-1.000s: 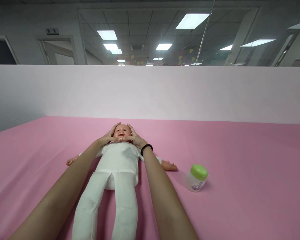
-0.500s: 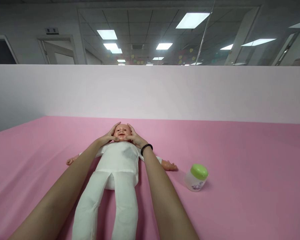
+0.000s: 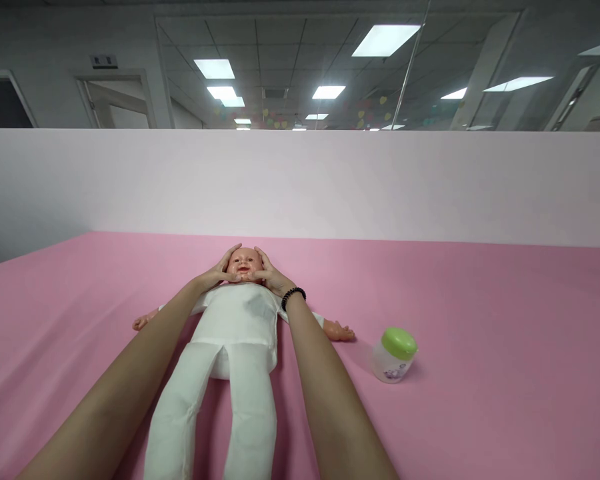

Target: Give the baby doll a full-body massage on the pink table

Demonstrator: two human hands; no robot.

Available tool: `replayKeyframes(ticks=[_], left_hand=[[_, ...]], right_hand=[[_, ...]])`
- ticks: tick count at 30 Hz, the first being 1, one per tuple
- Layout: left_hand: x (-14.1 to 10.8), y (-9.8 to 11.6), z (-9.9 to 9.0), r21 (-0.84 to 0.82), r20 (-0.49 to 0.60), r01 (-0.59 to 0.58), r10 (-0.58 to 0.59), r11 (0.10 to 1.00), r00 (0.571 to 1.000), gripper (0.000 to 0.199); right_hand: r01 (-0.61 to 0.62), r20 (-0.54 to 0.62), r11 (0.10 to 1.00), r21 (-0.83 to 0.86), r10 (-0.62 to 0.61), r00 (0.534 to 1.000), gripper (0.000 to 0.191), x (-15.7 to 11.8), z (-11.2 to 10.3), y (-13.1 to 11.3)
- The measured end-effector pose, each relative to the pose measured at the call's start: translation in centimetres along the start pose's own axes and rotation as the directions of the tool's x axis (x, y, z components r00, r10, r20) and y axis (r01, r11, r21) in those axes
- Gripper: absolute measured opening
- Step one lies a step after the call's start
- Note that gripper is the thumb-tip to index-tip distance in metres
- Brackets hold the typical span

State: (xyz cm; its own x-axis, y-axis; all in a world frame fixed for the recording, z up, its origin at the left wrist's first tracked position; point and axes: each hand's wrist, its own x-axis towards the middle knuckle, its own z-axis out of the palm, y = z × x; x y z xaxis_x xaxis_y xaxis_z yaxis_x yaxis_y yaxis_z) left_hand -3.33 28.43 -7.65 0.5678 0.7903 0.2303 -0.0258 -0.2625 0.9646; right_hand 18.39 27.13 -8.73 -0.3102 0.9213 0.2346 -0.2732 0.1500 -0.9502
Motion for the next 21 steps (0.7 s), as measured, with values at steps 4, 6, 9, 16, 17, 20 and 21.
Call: replayKeyframes(ticks=[4,6,9,16,17,20,21], left_hand=[[0.00,0.12,0.07,0.020,-0.007,0.002,-0.002,1.000,1.000,0.117],[-0.07,0.21,0.11,0.030,-0.002,-0.006,0.006,1.000,1.000,0.118],[-0.20,0.37,0.20,0.041,-0.003,-0.003,0.003,0.999,1.000,0.118],[-0.23,0.69,0.45,0.074,-0.006,-0.024,0.025,0.997,1.000,0.119],[-0.21,0.70,0.46,0.081,-0.004,-0.031,0.031,0.996,1.000,0.120],[-0.19,0.66,0.43,0.091,0.005,-0.040,0.040,0.995,0.999,0.121],[-0.19,0.64,0.40,0.092,0.005,-0.035,0.034,0.995,0.999,0.121]], right_hand=[[0.006,-0.003,1.000,0.003,-0.006,1.000,0.041,0.03,0.05,0.00],[0.010,-0.003,1.000,0.005,-0.010,1.000,0.041,0.04,0.05,0.02],[0.016,0.000,1.000,0.009,-0.016,1.000,0.041,0.00,0.01,0.06],[0.012,0.000,1.000,0.001,-0.012,1.000,0.041,-0.20,-0.01,-0.05],[0.009,-0.003,1.000,-0.002,-0.009,1.000,0.041,-0.21,0.01,-0.09],[0.000,-0.011,1.000,-0.012,0.000,1.000,0.042,-0.23,0.09,-0.19],[-0.002,-0.013,1.000,-0.016,0.002,1.000,0.042,-0.24,0.12,-0.21]])
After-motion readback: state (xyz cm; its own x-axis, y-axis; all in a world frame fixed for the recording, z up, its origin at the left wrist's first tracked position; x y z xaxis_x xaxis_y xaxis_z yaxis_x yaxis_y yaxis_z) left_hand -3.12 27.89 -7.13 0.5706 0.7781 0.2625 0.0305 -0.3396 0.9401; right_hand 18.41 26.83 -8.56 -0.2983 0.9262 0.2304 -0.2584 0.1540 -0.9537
